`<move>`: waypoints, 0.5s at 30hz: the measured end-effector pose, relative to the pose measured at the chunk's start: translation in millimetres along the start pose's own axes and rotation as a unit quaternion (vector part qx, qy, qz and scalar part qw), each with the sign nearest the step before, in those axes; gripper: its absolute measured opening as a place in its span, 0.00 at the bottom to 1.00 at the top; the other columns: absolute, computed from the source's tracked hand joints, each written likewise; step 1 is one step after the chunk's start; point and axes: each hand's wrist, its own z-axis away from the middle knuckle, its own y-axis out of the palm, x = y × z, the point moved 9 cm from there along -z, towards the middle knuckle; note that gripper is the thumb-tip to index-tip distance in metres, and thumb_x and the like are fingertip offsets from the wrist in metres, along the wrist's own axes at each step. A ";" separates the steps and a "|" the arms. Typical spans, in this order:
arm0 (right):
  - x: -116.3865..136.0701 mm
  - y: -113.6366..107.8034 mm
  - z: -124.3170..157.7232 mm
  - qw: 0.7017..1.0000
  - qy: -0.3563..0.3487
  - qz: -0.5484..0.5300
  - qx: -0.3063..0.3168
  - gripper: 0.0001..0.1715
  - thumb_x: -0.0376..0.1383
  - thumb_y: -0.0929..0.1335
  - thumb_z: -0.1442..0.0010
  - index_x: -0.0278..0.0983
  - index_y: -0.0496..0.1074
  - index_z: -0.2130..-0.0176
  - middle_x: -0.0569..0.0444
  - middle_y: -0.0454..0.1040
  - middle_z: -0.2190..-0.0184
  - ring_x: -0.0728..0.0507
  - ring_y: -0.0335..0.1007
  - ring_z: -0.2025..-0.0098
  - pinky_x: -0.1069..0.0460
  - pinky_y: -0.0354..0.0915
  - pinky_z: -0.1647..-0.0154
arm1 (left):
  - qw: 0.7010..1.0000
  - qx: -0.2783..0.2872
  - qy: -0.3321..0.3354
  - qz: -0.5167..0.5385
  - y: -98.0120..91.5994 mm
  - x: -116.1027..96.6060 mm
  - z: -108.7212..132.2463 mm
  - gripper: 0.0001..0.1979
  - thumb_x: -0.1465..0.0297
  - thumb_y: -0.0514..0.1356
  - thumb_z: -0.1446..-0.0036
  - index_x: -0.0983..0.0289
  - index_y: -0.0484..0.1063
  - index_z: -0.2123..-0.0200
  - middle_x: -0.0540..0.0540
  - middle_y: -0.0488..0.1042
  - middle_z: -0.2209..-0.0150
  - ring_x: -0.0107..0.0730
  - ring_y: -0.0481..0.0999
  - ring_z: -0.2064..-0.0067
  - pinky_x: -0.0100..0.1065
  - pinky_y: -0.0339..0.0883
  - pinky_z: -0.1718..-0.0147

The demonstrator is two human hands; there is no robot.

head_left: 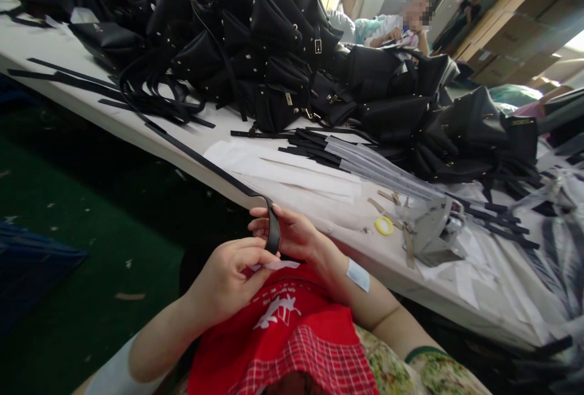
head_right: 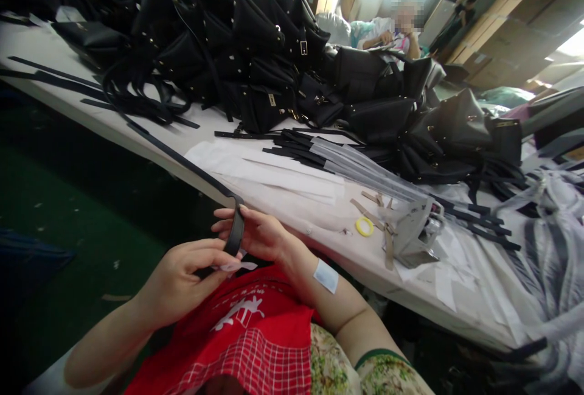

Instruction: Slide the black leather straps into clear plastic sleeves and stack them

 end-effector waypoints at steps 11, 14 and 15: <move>1.0 -31.4 6.6 0.997 0.000 -0.073 -0.020 0.15 0.41 0.63 0.32 0.34 0.74 0.61 0.50 0.77 0.65 0.46 0.73 0.62 0.52 0.70 0.59 | 0.994 0.005 0.052 -0.098 17.8 -24.4 -23.7 0.11 0.68 0.59 0.39 0.59 0.81 0.69 0.53 0.82 0.67 0.35 0.82 0.66 0.33 0.76 0.63; 4.6 -37.0 12.2 0.996 -0.007 -0.085 -0.034 0.13 0.41 0.65 0.33 0.35 0.73 0.64 0.51 0.76 0.67 0.46 0.71 0.64 0.53 0.70 0.61 | 0.990 0.024 0.067 -0.118 29.5 -27.1 -30.4 0.11 0.68 0.58 0.38 0.59 0.81 0.69 0.53 0.82 0.68 0.36 0.81 0.66 0.33 0.75 0.64; 9.3 -36.3 15.6 0.995 -0.020 -0.088 -0.033 0.13 0.41 0.65 0.34 0.35 0.73 0.65 0.52 0.75 0.68 0.47 0.71 0.65 0.53 0.69 0.61 | 0.989 0.031 0.074 -0.125 33.3 -27.9 -32.6 0.11 0.69 0.58 0.38 0.58 0.81 0.69 0.53 0.82 0.68 0.36 0.81 0.66 0.34 0.75 0.63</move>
